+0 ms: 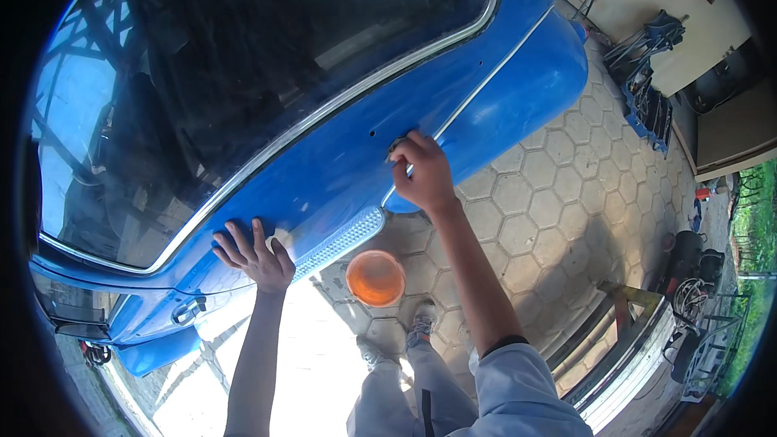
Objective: The person wets and folds a piece of sandpaper in a bucket of water, then sands various sections of a car body by hand.
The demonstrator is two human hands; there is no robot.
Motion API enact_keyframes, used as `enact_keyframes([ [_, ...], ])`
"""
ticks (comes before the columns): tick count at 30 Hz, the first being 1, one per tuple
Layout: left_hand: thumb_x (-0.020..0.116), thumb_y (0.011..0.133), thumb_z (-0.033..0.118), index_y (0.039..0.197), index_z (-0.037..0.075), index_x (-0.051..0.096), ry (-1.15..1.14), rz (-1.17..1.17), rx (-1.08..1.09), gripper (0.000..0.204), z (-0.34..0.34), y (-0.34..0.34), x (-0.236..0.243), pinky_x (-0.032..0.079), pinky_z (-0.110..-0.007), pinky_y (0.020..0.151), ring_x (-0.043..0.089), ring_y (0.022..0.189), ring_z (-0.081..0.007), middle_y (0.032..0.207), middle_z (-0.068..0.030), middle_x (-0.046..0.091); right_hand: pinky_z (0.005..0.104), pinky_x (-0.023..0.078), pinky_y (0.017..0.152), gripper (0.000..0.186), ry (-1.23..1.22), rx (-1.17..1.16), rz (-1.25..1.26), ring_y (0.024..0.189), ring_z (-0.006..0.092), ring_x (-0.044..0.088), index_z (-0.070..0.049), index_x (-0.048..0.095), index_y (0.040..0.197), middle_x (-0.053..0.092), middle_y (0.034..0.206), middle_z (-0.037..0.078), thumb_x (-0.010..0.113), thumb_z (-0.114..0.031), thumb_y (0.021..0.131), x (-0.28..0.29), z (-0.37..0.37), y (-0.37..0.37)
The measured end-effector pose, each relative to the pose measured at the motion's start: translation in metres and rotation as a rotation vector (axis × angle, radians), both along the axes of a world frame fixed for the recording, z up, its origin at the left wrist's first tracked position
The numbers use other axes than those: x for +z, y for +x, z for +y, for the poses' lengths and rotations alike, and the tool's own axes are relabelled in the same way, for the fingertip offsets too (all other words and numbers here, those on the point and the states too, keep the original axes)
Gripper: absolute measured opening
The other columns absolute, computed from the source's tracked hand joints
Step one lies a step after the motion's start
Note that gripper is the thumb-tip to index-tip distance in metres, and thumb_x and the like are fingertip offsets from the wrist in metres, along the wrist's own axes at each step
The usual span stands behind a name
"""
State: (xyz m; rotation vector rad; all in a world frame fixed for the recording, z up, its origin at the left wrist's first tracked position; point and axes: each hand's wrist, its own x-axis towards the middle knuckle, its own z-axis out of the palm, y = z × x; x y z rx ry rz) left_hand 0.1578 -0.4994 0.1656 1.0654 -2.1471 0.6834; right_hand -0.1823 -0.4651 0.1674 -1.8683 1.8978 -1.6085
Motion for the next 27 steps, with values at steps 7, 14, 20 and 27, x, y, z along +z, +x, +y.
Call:
enact_keyframes([
  [7, 0.045, 0.085, 0.024, 0.148, 0.015, 0.044, 0.010, -0.003, 0.016, 0.064, 0.001, 0.004, -0.003, -0.002, -0.064, 0.116, 0.008, 0.148, -0.0488, 0.160, -0.0226, 0.023, 0.0380, 0.049, 0.060, 0.011, 0.095, -0.381, -0.291, 0.067, 0.0284, 0.062, -0.004, 0.055, 0.086, 0.059, 0.084, 0.012, 0.054, 0.005, 0.081, -0.023, -0.015, -0.025],
  [14, 0.043, 0.089, 0.027, 0.148, 0.014, 0.042, -0.010, -0.027, 0.018, 0.061, 0.000, 0.007, -0.002, -0.001, -0.063, 0.117, 0.009, 0.148, -0.0478, 0.160, -0.0214, 0.024, 0.0372, 0.049, 0.061, 0.014, 0.146, 0.018, -0.114, 0.070, 0.0275, 0.062, -0.004, 0.060, 0.082, 0.060, 0.081, 0.011, 0.055, 0.009, 0.078, -0.013, 0.004, -0.013],
  [20, 0.044, 0.086, 0.027, 0.147, 0.013, 0.046, -0.020, -0.024, 0.025, 0.062, 0.000, 0.006, -0.007, -0.002, -0.065, 0.116, 0.010, 0.147, -0.0500, 0.158, -0.0235, 0.027, 0.0365, 0.049, 0.064, 0.016, 0.123, -0.381, -0.328, 0.076, 0.0263, 0.062, -0.004, 0.054, 0.092, 0.057, 0.089, 0.012, 0.055, 0.007, 0.080, -0.034, -0.012, -0.027],
  [27, 0.041, 0.093, 0.029, 0.148, 0.011, 0.040, -0.013, -0.060, 0.037, 0.058, 0.001, 0.005, -0.001, 0.001, -0.062, 0.117, 0.009, 0.148, -0.0464, 0.159, -0.0202, 0.024, 0.0404, 0.050, 0.066, 0.015, 0.204, 0.050, -0.033, 0.080, 0.0341, 0.064, -0.003, 0.055, 0.087, 0.059, 0.088, 0.015, 0.057, 0.008, 0.078, -0.018, 0.008, -0.012],
])
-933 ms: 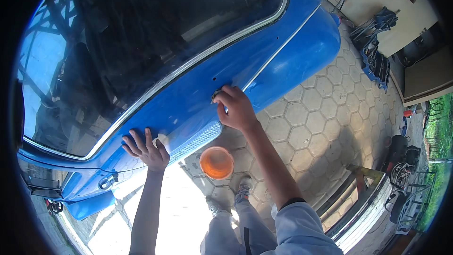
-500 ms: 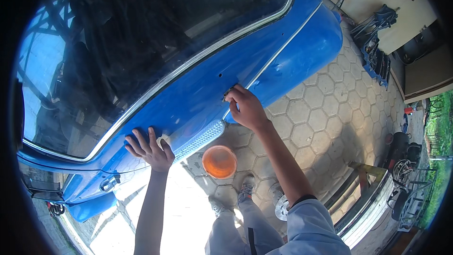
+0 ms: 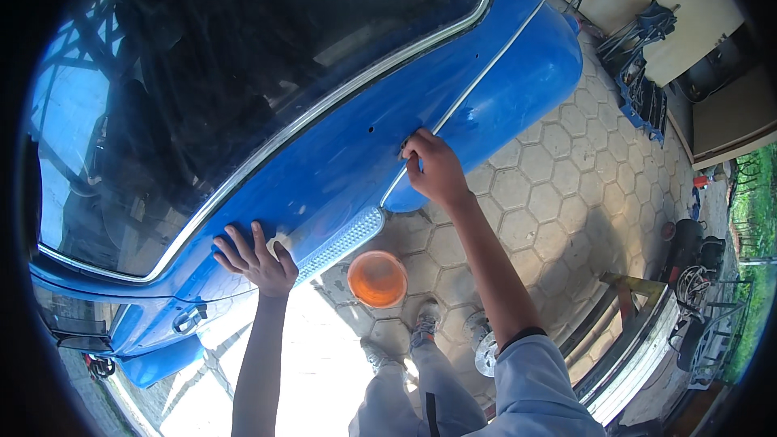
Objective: The person wets and folds a piece of sandpaper in a bucket of water, then sands various sections of a car body by hand.
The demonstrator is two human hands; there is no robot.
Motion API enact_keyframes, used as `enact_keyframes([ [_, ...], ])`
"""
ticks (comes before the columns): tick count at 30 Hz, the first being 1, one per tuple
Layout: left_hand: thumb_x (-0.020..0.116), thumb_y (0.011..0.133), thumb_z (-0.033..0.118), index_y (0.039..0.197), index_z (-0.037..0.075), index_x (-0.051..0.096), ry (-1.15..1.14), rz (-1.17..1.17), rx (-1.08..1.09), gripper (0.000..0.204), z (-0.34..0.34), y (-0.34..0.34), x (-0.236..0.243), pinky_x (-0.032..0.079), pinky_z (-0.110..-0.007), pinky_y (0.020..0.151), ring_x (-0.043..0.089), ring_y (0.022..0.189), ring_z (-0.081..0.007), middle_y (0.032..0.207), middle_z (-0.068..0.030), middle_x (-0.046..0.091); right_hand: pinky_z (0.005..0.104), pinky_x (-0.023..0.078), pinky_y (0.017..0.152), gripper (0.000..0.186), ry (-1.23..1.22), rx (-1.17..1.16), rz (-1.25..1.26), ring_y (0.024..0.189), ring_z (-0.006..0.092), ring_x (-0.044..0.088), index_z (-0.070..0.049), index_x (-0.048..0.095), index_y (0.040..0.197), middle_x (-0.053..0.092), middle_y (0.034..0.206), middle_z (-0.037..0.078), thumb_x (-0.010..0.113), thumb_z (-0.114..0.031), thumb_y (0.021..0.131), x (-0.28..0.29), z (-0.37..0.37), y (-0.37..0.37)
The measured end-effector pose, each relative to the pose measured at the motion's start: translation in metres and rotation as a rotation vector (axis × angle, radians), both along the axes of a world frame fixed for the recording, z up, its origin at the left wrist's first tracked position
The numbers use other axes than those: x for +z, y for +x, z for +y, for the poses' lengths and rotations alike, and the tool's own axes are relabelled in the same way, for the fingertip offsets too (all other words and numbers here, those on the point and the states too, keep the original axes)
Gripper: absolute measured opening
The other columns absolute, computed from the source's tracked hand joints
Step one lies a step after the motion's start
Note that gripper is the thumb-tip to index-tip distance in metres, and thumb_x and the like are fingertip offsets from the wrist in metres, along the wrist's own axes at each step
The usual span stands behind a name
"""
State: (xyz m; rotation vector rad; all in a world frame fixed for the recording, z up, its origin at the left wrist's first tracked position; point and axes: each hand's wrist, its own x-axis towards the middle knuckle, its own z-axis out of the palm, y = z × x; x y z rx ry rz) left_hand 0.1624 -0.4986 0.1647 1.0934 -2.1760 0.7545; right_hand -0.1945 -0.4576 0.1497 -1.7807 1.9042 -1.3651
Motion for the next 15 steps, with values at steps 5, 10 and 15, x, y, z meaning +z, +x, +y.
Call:
enact_keyframes([
  [5, 0.045, 0.086, 0.025, 0.147, 0.011, 0.043, -0.034, 0.051, -0.026, 0.063, -0.003, -0.007, -0.005, 0.000, -0.065, 0.115, 0.011, 0.147, -0.0508, 0.158, -0.0251, 0.026, 0.0372, 0.050, 0.064, 0.012, -0.058, -0.476, -0.212, 0.075, 0.0293, 0.065, -0.002, 0.056, 0.086, 0.063, 0.086, 0.015, 0.055, 0.008, 0.081, -0.015, -0.019, -0.053],
  [10, 0.041, 0.094, 0.029, 0.149, 0.009, 0.038, -0.075, -0.026, 0.024, 0.059, -0.003, 0.000, 0.001, 0.001, -0.063, 0.117, 0.009, 0.148, -0.0476, 0.159, -0.0225, 0.024, 0.0376, 0.051, 0.062, 0.016, 0.056, -0.002, -0.233, 0.073, 0.0307, 0.063, -0.004, 0.055, 0.087, 0.060, 0.087, 0.013, 0.056, 0.010, 0.079, -0.027, 0.002, 0.050],
  [15, 0.044, 0.086, 0.027, 0.145, 0.010, 0.047, -0.061, 0.023, -0.018, 0.062, -0.004, -0.004, -0.015, 0.001, -0.066, 0.115, 0.013, 0.146, -0.0518, 0.157, -0.0264, 0.027, 0.0350, 0.051, 0.064, 0.016, -0.040, -0.275, -0.323, 0.076, 0.0249, 0.065, -0.002, 0.060, 0.085, 0.062, 0.084, 0.011, 0.051, 0.010, 0.083, -0.034, 0.001, -0.036],
])
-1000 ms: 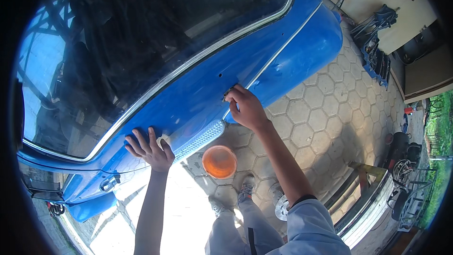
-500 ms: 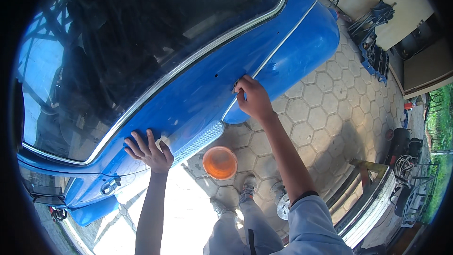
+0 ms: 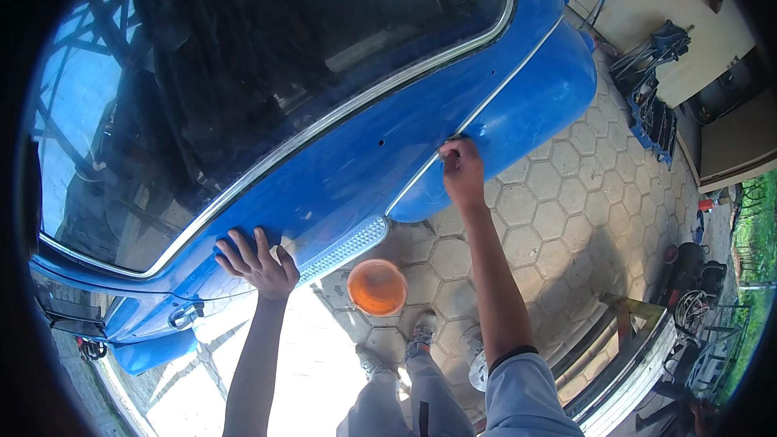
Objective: The person wets and folds a piece of sandpaper in a bucket of water, then sands various sections of a car body by hand.
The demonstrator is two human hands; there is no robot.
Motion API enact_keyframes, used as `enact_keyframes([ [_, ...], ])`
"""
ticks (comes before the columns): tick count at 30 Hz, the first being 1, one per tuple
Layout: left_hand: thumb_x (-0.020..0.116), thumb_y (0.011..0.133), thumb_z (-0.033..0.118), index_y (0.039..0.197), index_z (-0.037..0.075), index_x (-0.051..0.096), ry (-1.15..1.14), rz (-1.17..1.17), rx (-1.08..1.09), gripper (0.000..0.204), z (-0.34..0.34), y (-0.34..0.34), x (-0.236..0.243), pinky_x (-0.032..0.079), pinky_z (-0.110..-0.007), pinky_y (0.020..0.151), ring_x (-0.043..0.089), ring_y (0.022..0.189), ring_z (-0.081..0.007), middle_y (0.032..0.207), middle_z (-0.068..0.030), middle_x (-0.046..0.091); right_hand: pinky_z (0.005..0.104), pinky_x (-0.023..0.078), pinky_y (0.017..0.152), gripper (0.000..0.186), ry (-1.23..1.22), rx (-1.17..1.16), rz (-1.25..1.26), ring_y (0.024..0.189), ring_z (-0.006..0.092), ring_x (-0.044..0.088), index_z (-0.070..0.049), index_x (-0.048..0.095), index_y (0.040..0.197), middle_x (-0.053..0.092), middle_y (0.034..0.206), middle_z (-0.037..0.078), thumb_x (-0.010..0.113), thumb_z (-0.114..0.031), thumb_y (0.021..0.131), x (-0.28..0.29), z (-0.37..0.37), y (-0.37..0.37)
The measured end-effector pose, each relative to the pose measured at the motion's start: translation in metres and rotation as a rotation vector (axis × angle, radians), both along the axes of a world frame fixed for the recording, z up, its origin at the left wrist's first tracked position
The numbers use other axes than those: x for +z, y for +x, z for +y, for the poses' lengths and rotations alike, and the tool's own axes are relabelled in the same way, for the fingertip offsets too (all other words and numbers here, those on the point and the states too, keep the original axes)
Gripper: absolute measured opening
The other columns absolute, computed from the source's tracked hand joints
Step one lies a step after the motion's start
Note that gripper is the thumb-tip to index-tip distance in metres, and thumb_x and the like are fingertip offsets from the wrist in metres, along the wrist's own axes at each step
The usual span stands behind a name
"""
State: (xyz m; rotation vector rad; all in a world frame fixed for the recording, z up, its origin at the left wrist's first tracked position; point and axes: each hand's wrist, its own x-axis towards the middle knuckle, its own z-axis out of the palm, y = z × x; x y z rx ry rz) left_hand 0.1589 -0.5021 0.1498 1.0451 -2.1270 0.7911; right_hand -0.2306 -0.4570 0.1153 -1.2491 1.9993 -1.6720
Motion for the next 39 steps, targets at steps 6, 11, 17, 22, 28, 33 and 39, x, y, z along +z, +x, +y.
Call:
enact_keyframes([
  [6, 0.044, 0.087, 0.027, 0.147, 0.013, 0.043, 0.009, 0.009, 0.012, 0.062, 0.000, -0.001, 0.005, 0.000, -0.065, 0.116, 0.012, 0.147, -0.0504, 0.158, -0.0242, 0.026, 0.0324, 0.047, 0.059, 0.014, 0.014, -0.082, -0.110, 0.071, 0.0221, 0.061, -0.003, 0.057, 0.086, 0.062, 0.084, 0.011, 0.050, 0.009, 0.084, 0.005, -0.012, 0.047],
  [11, 0.045, 0.086, 0.026, 0.148, 0.011, 0.043, 0.080, -0.022, 0.006, 0.063, 0.004, 0.007, 0.015, -0.003, -0.063, 0.116, 0.010, 0.147, -0.0500, 0.157, -0.0249, 0.026, 0.0253, 0.047, 0.063, 0.017, -0.097, 0.429, -0.015, 0.076, 0.0147, 0.061, -0.002, 0.057, 0.092, 0.060, 0.091, 0.009, 0.050, 0.012, 0.087, 0.047, 0.003, 0.153],
  [17, 0.051, 0.080, 0.016, 0.147, 0.015, 0.046, 0.287, -0.025, -0.082, 0.067, 0.021, 0.023, 0.040, 0.006, -0.058, 0.118, 0.017, 0.149, -0.0393, 0.159, -0.0155, 0.030, 0.0265, 0.046, 0.066, 0.016, -0.128, 0.106, -0.204, 0.074, 0.0123, 0.057, -0.002, 0.057, 0.094, 0.061, 0.084, 0.006, 0.047, 0.010, 0.091, 0.053, -0.007, 0.091],
  [22, 0.052, 0.078, 0.004, 0.139, 0.006, 0.052, 0.613, 0.034, -0.138, 0.061, 0.042, 0.051, 0.084, 0.020, -0.052, 0.118, 0.029, 0.147, -0.0325, 0.157, -0.0140, 0.035, 0.0300, 0.049, 0.064, 0.012, -0.056, 0.136, -0.132, 0.074, 0.0217, 0.065, -0.003, 0.057, 0.091, 0.063, 0.086, 0.011, 0.050, 0.007, 0.088, 0.045, 0.002, 0.200],
  [28, 0.050, 0.076, -0.006, 0.132, 0.003, 0.053, 0.591, 0.163, -0.059, 0.057, 0.056, 0.115, 0.099, 0.023, -0.052, 0.116, 0.026, 0.148, -0.0355, 0.155, -0.0186, 0.034, 0.0271, 0.049, 0.070, 0.018, -0.076, 0.523, -0.013, 0.080, 0.0164, 0.063, -0.002, 0.064, 0.099, 0.063, 0.089, 0.008, 0.057, 0.009, 0.087, 0.064, 0.013, 0.287],
  [33, 0.052, 0.078, -0.003, 0.132, 0.004, 0.052, 0.447, 0.189, 0.066, 0.054, 0.051, 0.189, 0.105, 0.030, -0.051, 0.107, 0.038, 0.137, -0.0376, 0.147, -0.0191, 0.040, 0.0274, 0.050, 0.072, 0.015, -0.029, -0.031, -0.408, 0.079, 0.0145, 0.065, -0.002, 0.068, 0.094, 0.070, 0.089, 0.008, 0.053, -0.001, 0.095, 0.033, 0.000, 0.168],
  [39, 0.048, 0.085, 0.015, 0.143, -0.003, 0.041, 0.243, 0.121, 0.153, 0.061, 0.038, 0.235, 0.094, 0.024, -0.054, 0.110, 0.034, 0.136, -0.0440, 0.151, -0.0300, 0.029, 0.0244, 0.046, 0.059, 0.018, 0.075, 0.210, -0.307, 0.063, 0.0135, 0.062, -0.002, 0.072, 0.087, 0.069, 0.075, 0.008, 0.055, 0.000, 0.090, 0.030, 0.007, 0.272],
])
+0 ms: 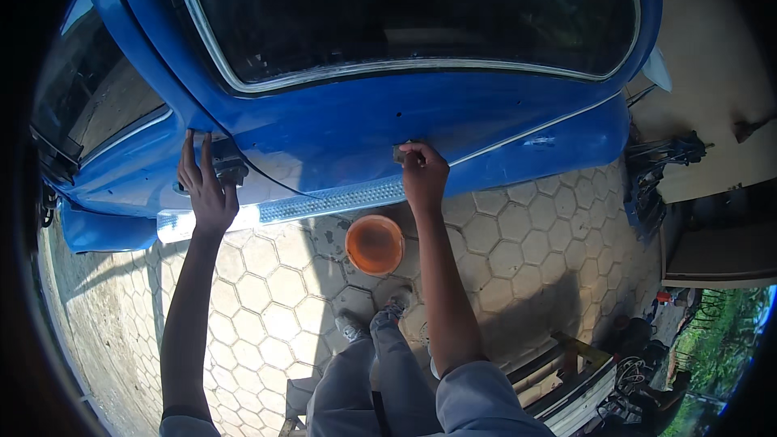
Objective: The person wets and folds a piece of sandpaper in a bucket of water, then sands various sections of a car body by hand.
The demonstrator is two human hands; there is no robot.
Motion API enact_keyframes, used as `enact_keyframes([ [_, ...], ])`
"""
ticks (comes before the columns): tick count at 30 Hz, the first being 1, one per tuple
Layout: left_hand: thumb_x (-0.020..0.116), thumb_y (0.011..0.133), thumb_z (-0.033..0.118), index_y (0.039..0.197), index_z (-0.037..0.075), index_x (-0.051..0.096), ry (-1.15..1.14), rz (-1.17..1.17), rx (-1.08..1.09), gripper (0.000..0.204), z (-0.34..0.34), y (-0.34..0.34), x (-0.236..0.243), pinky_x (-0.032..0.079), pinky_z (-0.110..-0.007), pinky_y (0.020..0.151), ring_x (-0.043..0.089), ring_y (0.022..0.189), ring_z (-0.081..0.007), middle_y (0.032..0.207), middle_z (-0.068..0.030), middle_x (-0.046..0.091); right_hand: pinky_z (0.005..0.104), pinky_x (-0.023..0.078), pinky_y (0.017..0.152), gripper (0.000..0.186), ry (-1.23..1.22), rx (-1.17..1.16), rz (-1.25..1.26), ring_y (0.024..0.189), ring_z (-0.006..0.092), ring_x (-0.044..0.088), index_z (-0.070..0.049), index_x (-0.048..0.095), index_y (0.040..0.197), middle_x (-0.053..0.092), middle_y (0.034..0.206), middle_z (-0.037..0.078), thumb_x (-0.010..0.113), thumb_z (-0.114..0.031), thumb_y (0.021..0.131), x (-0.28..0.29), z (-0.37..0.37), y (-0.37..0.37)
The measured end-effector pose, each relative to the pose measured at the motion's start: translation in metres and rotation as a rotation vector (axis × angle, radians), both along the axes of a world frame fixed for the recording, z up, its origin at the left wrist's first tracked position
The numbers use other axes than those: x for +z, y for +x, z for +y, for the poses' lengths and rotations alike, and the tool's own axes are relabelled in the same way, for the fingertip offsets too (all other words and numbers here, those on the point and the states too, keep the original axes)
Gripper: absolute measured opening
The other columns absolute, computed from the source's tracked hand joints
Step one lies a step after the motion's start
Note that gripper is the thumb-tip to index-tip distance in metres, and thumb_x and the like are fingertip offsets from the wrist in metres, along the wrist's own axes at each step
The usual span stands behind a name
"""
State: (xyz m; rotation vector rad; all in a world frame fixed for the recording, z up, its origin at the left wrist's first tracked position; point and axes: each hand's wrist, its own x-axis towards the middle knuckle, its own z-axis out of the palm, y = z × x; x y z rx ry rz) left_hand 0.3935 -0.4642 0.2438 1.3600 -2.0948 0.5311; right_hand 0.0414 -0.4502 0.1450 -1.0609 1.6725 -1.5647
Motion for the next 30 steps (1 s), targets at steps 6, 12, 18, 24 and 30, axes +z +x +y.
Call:
enact_keyframes([
  [6, 0.048, 0.087, 0.020, 0.146, -0.002, 0.039, -0.086, -0.056, -0.004, 0.063, -0.013, 0.011, -0.023, 0.023, -0.054, 0.111, 0.029, 0.140, -0.0438, 0.153, -0.0304, 0.027, 0.0288, 0.054, 0.071, 0.018, 0.002, 0.523, 0.251, 0.073, 0.0147, 0.068, -0.006, 0.074, 0.103, 0.074, 0.087, 0.009, 0.059, -0.005, 0.094, 0.018, -0.002, 0.061],
  [12, 0.044, 0.092, 0.027, 0.145, 0.006, 0.047, -0.166, -0.157, 0.028, 0.057, -0.019, 0.026, -0.041, 0.027, -0.053, 0.111, 0.035, 0.140, -0.0409, 0.152, -0.0276, 0.035, 0.0324, 0.056, 0.076, 0.016, 0.033, 0.325, 0.038, 0.087, 0.0182, 0.066, -0.003, 0.057, 0.109, 0.064, 0.105, 0.011, 0.046, 0.002, 0.098, 0.014, 0.009, -0.011],
  [18, 0.043, 0.091, 0.029, 0.143, 0.007, 0.050, -0.173, -0.117, 0.009, 0.056, -0.022, 0.025, -0.046, 0.027, -0.053, 0.112, 0.036, 0.141, -0.0386, 0.152, -0.0249, 0.038, 0.0356, 0.055, 0.082, 0.027, 0.157, 0.146, 0.068, 0.098, 0.0250, 0.065, -0.006, 0.041, 0.121, 0.052, 0.117, 0.017, 0.037, 0.006, 0.098, 0.021, 0.007, -0.018],
  [24, 0.044, 0.090, 0.029, 0.143, 0.011, 0.051, -0.160, -0.086, 0.007, 0.057, -0.024, 0.023, -0.049, 0.027, -0.053, 0.112, 0.038, 0.141, -0.0374, 0.153, -0.0226, 0.038, 0.0319, 0.052, 0.074, 0.028, -0.019, -0.200, -0.474, 0.091, 0.0171, 0.063, -0.007, 0.044, 0.124, 0.062, 0.101, 0.008, 0.056, -0.011, 0.099, -0.033, 0.013, -0.001],
  [30, 0.043, 0.094, 0.027, 0.145, 0.005, 0.046, -0.141, -0.131, -0.015, 0.055, -0.024, 0.019, -0.044, 0.027, -0.054, 0.112, 0.035, 0.140, -0.0426, 0.151, -0.0279, 0.036, 0.0245, 0.047, 0.064, 0.027, 0.005, -0.072, -0.289, 0.072, 0.0103, 0.060, -0.002, 0.054, 0.104, 0.064, 0.084, 0.005, 0.071, -0.018, 0.091, -0.051, 0.007, 0.065],
])
